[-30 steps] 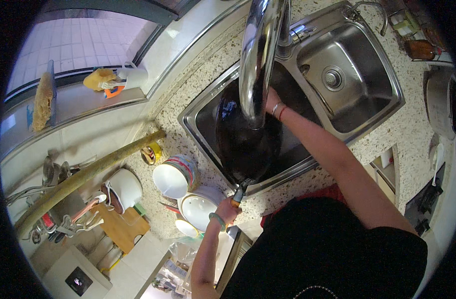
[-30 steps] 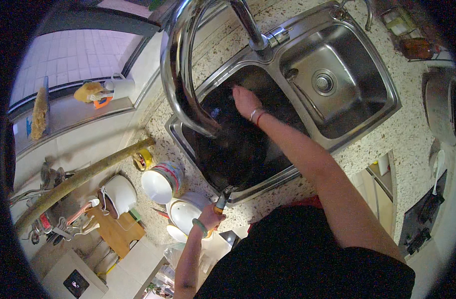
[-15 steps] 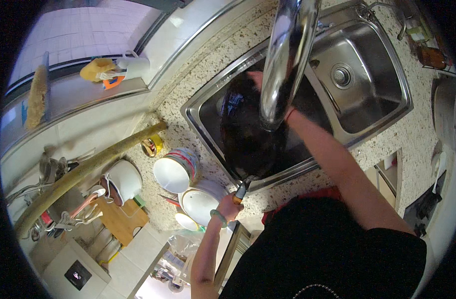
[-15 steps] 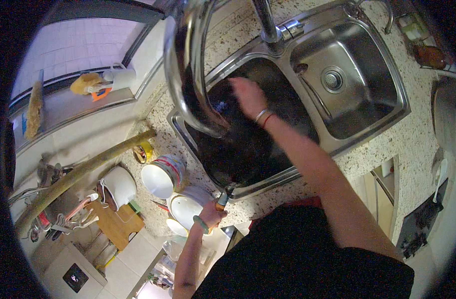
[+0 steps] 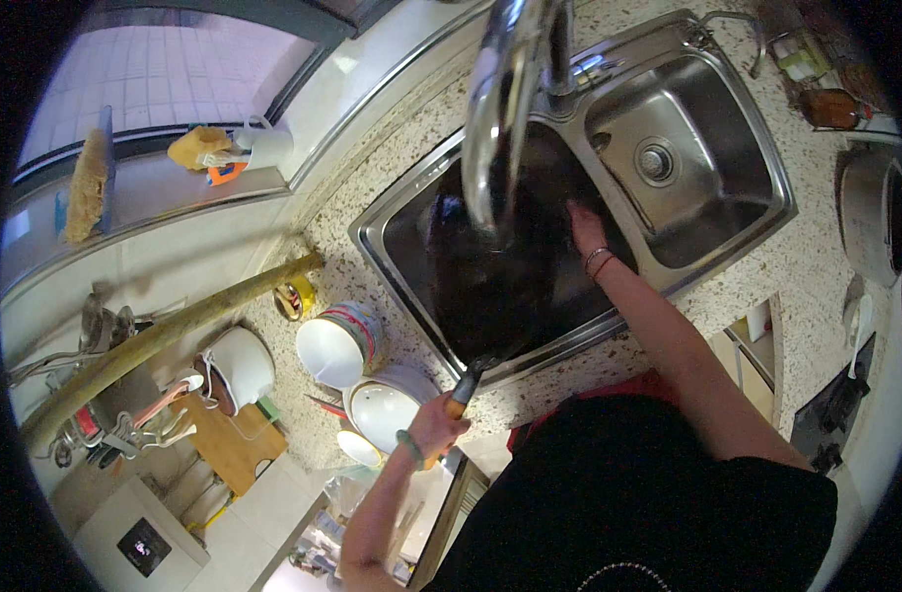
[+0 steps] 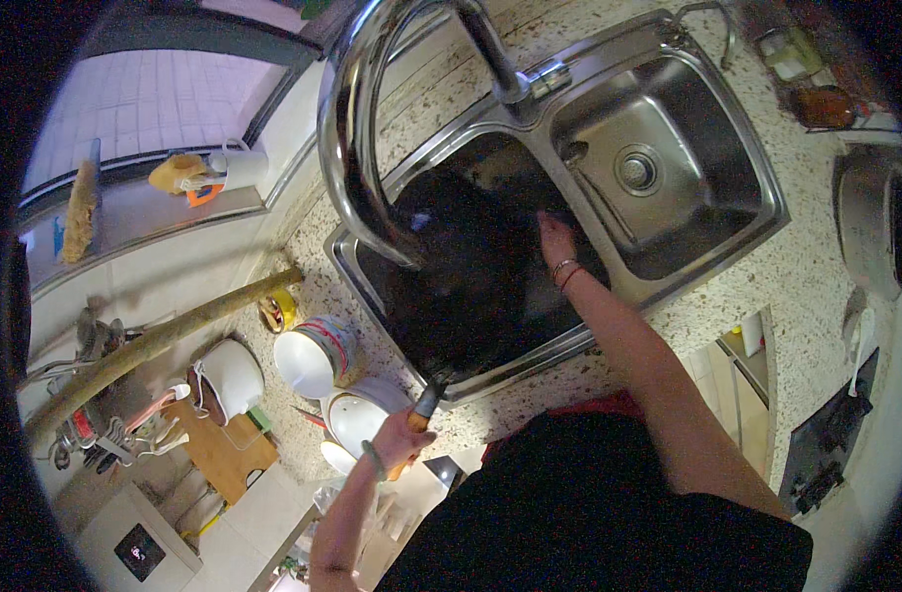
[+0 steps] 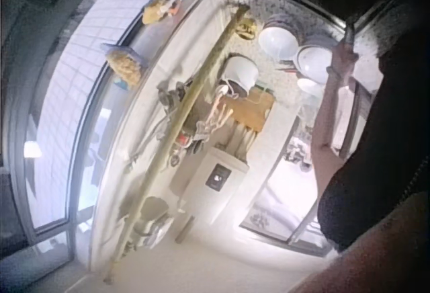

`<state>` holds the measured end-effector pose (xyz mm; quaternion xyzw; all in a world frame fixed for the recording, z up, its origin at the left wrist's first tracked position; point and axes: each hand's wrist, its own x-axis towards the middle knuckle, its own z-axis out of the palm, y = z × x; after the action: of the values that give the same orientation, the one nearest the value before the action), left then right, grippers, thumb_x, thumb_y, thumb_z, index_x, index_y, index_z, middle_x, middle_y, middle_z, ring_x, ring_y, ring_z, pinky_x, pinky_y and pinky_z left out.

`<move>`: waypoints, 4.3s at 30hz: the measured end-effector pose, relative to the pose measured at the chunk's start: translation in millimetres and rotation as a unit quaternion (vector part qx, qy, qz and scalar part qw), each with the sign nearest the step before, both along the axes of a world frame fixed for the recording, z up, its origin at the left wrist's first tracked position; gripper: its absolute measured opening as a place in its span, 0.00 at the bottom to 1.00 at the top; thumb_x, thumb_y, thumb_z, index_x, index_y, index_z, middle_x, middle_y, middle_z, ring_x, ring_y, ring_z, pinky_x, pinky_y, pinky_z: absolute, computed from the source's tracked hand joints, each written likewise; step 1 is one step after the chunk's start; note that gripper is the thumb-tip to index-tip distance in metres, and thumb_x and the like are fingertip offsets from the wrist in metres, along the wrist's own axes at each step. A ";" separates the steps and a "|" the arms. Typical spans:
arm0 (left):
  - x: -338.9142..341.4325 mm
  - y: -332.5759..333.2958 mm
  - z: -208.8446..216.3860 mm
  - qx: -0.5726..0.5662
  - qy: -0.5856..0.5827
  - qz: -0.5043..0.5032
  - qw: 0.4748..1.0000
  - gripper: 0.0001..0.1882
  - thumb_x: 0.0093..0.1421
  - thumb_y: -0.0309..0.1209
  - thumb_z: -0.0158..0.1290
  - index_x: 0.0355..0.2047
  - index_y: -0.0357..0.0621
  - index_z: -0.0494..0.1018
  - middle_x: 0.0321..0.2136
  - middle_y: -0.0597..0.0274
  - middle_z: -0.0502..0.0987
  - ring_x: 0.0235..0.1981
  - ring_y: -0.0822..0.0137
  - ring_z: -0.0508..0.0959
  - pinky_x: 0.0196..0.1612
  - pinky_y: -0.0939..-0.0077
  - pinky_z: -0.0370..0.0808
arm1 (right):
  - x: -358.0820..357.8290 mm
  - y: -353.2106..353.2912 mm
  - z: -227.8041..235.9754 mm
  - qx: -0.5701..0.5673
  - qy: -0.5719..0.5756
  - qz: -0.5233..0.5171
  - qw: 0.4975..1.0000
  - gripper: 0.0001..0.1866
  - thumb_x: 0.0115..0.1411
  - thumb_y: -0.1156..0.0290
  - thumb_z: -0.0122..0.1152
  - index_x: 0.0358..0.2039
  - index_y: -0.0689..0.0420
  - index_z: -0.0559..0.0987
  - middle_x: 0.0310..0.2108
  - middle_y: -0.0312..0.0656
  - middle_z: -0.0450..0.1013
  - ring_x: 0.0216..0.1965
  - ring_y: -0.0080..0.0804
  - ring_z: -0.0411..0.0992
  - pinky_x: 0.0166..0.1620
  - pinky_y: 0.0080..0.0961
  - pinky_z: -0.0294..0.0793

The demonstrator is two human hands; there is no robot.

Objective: The person scrubs a black wok with a sponge under running water in a kitchen sink. They rinse the wok thoroughly, then scrub the exterior surface with both hands. Finally, the person picks up a small white bowl from the counter.

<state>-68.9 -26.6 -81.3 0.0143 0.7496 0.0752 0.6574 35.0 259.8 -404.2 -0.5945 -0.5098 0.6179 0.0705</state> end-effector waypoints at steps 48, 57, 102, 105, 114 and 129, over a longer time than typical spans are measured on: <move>85.2 -44.1 -30.8 0.118 -0.330 0.451 0.821 0.11 0.55 0.23 0.54 0.27 0.49 0.61 0.10 0.70 0.62 0.07 0.77 0.61 0.10 0.84 0.58 | -4.1 -34.3 208.1 0.397 0.098 0.523 0.748 0.20 0.65 0.66 0.42 0.57 0.55 0.65 0.61 0.40 0.59 0.63 0.41 0.54 0.64 0.38 0.50; 82.3 -30.2 -28.8 0.107 -0.335 0.441 0.826 0.11 0.55 0.22 0.54 0.28 0.48 0.62 0.10 0.70 0.61 0.07 0.77 0.61 0.10 0.85 0.57 | -37.6 53.3 122.4 0.156 -0.050 0.523 0.837 0.17 0.64 0.66 0.37 0.48 0.60 0.70 0.52 0.48 0.68 0.53 0.48 0.65 0.56 0.38 0.62; 130.0 -18.7 122.0 0.194 -0.085 0.372 0.904 0.13 0.54 0.25 0.56 0.29 0.43 0.60 0.13 0.67 0.63 0.07 0.77 0.62 0.10 0.82 0.60 | 28.0 -23.5 212.8 -0.073 0.346 0.176 0.918 0.31 0.64 0.49 0.46 0.57 0.62 0.67 0.59 0.42 0.63 0.61 0.30 0.58 0.62 0.24 0.53; 156.8 -36.5 123.7 0.201 -0.013 0.348 0.916 0.13 0.54 0.23 0.55 0.35 0.40 0.61 0.13 0.68 0.63 0.08 0.76 0.63 0.11 0.82 0.61 | 35.0 -40.7 236.2 -0.143 0.339 0.168 0.915 0.29 0.65 0.51 0.45 0.60 0.56 0.63 0.60 0.36 0.61 0.60 0.27 0.57 0.62 0.27 0.51; 208.8 -80.1 124.8 0.155 0.230 0.115 0.954 0.13 0.53 0.26 0.56 0.34 0.39 0.64 0.15 0.66 0.67 0.15 0.74 0.69 0.19 0.77 0.65 | 59.2 -82.4 251.4 -0.285 0.388 0.096 0.871 0.24 0.66 0.52 0.43 0.58 0.50 0.66 0.55 0.29 0.65 0.54 0.21 0.62 0.54 0.24 0.59; 238.1 -142.3 72.6 0.263 0.341 -0.089 0.898 0.18 0.51 0.31 0.61 0.38 0.40 0.66 0.20 0.58 0.73 0.18 0.61 0.75 0.21 0.68 0.71 | 212.8 -103.3 213.2 -0.466 0.602 -0.017 0.648 0.25 0.67 0.56 0.41 0.56 0.61 0.66 0.52 0.42 0.68 0.53 0.39 0.66 0.57 0.34 0.64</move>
<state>169.2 -168.9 -8.7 0.2785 0.8762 0.2016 0.3378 247.8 156.5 -191.0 -0.0543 0.0096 0.9947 0.0863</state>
